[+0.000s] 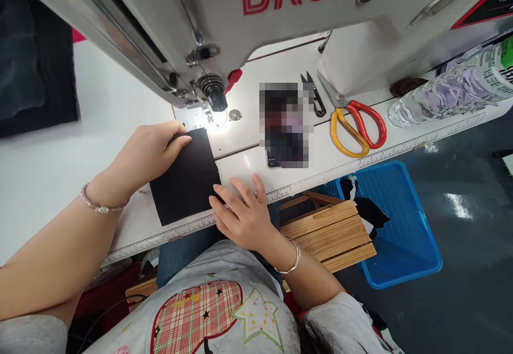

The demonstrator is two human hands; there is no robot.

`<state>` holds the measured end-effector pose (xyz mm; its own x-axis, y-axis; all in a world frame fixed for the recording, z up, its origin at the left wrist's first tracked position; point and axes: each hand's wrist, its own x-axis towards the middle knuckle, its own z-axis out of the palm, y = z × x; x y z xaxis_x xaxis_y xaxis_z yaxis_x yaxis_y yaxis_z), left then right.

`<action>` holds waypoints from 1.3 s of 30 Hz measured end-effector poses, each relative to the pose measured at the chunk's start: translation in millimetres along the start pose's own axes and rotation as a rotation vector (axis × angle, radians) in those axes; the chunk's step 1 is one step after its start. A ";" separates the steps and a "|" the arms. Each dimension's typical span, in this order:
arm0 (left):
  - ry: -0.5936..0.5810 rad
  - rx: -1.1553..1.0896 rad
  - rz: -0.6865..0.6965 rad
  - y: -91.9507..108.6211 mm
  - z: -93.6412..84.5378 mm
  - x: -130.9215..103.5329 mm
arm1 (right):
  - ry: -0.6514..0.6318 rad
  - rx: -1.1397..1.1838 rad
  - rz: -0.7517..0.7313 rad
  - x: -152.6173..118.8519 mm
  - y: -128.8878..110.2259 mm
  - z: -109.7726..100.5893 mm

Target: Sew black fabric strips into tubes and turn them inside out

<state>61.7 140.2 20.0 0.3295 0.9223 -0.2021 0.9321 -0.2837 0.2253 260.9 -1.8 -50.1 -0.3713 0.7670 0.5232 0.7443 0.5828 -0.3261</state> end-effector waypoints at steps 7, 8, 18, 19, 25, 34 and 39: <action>-0.012 0.026 0.000 -0.1 0.9 2.5 | 0.000 0.004 -0.007 0.1 0.9 -0.1; -0.013 0.029 0.001 0.1 1.1 2.6 | -0.001 0.004 -0.009 0.1 1.0 -0.1; 0.017 0.065 0.007 -0.4 3.9 2.8 | -0.015 0.003 -0.013 -0.8 1.9 -0.3; 0.026 0.062 0.012 -0.7 4.3 2.9 | -0.021 -0.001 -0.012 -1.0 1.9 -0.4; 0.075 0.029 -0.010 -0.8 8.5 0.9 | -0.041 -0.007 -0.010 -2.3 2.1 -1.1; 0.305 -0.080 0.134 -1.8 21.0 1.3 | -0.038 -0.019 -0.026 -0.9 3.8 -2.3; 0.303 -0.107 0.225 -4.8 26.6 6.9 | -0.051 -0.049 0.024 -0.2 2.5 -4.6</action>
<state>63.5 141.0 -7.8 0.4494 0.8805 0.1510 0.8156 -0.4733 0.3329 265.3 -1.7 -47.4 -0.3796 0.7940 0.4748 0.7790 0.5512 -0.2989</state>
